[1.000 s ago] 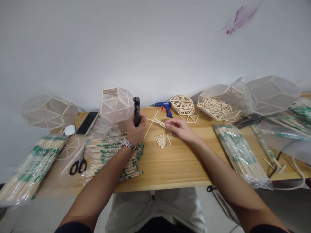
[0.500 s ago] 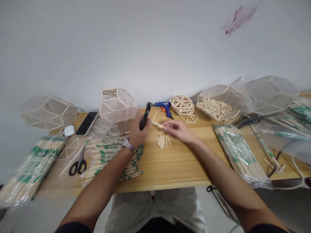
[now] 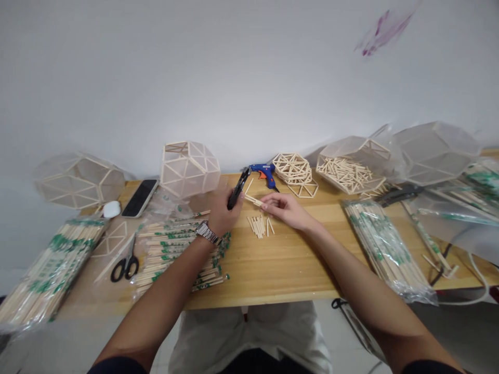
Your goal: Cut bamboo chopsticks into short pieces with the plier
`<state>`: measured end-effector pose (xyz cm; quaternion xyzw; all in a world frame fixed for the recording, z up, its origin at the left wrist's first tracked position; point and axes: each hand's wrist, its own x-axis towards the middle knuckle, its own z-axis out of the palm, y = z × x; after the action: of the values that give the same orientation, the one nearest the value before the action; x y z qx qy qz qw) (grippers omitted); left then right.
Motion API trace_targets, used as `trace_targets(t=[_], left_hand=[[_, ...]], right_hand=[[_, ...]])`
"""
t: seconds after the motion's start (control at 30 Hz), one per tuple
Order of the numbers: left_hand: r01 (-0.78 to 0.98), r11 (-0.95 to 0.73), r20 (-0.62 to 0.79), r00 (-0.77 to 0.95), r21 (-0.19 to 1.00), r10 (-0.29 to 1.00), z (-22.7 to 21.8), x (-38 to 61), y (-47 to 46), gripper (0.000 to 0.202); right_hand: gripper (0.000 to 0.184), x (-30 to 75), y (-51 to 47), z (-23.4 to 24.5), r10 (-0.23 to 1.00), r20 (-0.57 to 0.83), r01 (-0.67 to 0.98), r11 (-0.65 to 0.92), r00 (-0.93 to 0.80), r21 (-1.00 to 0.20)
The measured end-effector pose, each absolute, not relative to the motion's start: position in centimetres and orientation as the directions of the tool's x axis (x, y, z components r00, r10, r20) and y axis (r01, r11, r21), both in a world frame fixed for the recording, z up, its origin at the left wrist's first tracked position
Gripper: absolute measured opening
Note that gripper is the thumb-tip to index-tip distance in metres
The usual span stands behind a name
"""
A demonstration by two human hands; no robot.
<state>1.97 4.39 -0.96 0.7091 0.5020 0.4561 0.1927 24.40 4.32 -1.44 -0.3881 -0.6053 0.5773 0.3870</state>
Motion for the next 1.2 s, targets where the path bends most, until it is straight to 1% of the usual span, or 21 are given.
trace_targets(t=[0.2, 0.53, 0.67, 0.9, 1.03, 1.13, 1.2], left_hand=[[0.528, -0.421, 0.446, 0.086, 0.738, 0.891, -0.75, 1.99, 4.26, 0.028], [0.484, -0.455, 0.449, 0.137, 0.747, 0.883, -1.05, 1.91, 4.28, 0.021], [0.483, -0.461, 0.452, 0.144, 0.744, 0.88, -1.12, 1.86, 4.37, 0.024], [0.518, -0.432, 0.425, 0.141, 0.738, 0.894, -1.2, 1.85, 4.29, 0.028], [0.565, -0.447, 0.467, 0.12, 0.694, 0.876, -0.87, 1.83, 4.27, 0.018], [0.626, -0.447, 0.511, 0.089, 0.639, 0.855, -0.77, 1.68, 4.46, 0.021], [0.656, -0.436, 0.507, 0.093, 0.616, 0.857, -0.85, 1.56, 4.61, 0.023]], right_hand=[[0.038, 24.49, 4.41, -1.68, 0.925, 0.022, 0.024, 0.033, -0.379, -0.999], [0.039, 24.38, 4.24, -1.37, 0.922, 0.012, 0.037, 0.029, -0.386, -0.999], [0.04, 24.3, 4.18, -1.4, 0.916, 0.022, 0.055, 0.048, -0.4, -0.997], [0.042, 24.36, 4.24, -1.52, 0.923, 0.032, 0.037, 0.05, -0.384, -0.998], [0.038, 24.6, 4.37, -1.14, 0.935, 0.028, 0.002, 0.031, -0.352, -1.0], [0.037, 24.82, 4.45, -0.94, 0.95, 0.028, -0.043, 0.015, -0.311, -0.999], [0.037, 24.93, 4.44, -0.85, 0.961, 0.026, -0.101, -0.002, -0.277, -0.995]])
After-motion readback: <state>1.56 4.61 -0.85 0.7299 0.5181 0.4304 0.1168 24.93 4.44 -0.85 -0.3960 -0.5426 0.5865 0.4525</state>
